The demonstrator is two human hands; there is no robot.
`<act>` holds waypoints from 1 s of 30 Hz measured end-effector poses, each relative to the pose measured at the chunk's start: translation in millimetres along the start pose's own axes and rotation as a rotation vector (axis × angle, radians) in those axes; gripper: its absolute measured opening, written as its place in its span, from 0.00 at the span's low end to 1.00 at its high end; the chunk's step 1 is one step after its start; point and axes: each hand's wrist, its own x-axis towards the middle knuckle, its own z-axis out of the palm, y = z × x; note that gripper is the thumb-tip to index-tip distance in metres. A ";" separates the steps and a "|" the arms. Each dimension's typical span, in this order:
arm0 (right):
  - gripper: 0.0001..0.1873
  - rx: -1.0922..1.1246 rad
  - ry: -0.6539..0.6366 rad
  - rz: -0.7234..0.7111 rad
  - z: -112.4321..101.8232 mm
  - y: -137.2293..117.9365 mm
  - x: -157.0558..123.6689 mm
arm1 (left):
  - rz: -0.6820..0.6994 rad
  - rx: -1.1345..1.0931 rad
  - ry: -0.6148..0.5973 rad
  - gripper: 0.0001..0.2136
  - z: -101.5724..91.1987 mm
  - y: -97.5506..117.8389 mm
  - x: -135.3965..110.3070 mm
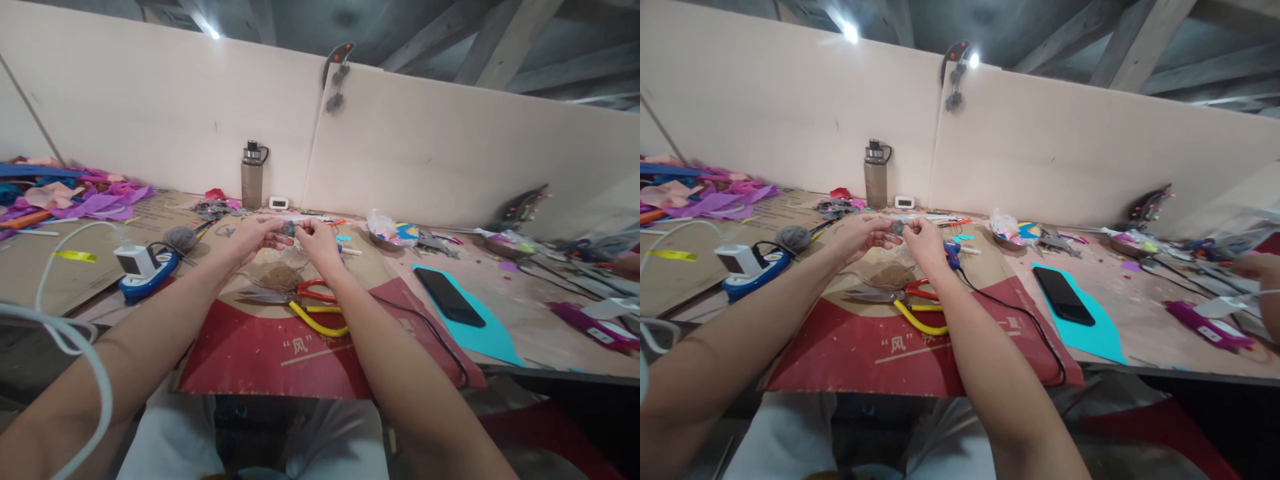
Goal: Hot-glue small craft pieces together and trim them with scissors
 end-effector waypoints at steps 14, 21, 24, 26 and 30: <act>0.04 -0.230 -0.082 -0.141 2.3 -5.1 -5.2 | 0.239 0.699 0.083 0.05 -7.6 -4.3 2.9; 0.09 -0.032 -0.066 -0.162 4.4 -0.4 -7.3 | 0.194 0.401 0.224 0.01 -10.0 -9.6 6.8; 0.05 -0.039 -0.056 -0.182 5.6 -0.5 -8.0 | 0.165 0.300 0.230 0.01 -6.2 -7.6 5.6; 0.03 -0.067 -0.057 -0.182 7.0 -1.6 -8.8 | 0.155 0.273 0.234 0.01 -3.3 -6.7 4.6; 0.07 -0.042 -0.027 -0.110 10.1 -4.7 -9.6 | 0.167 0.218 0.246 0.02 1.2 -8.2 3.8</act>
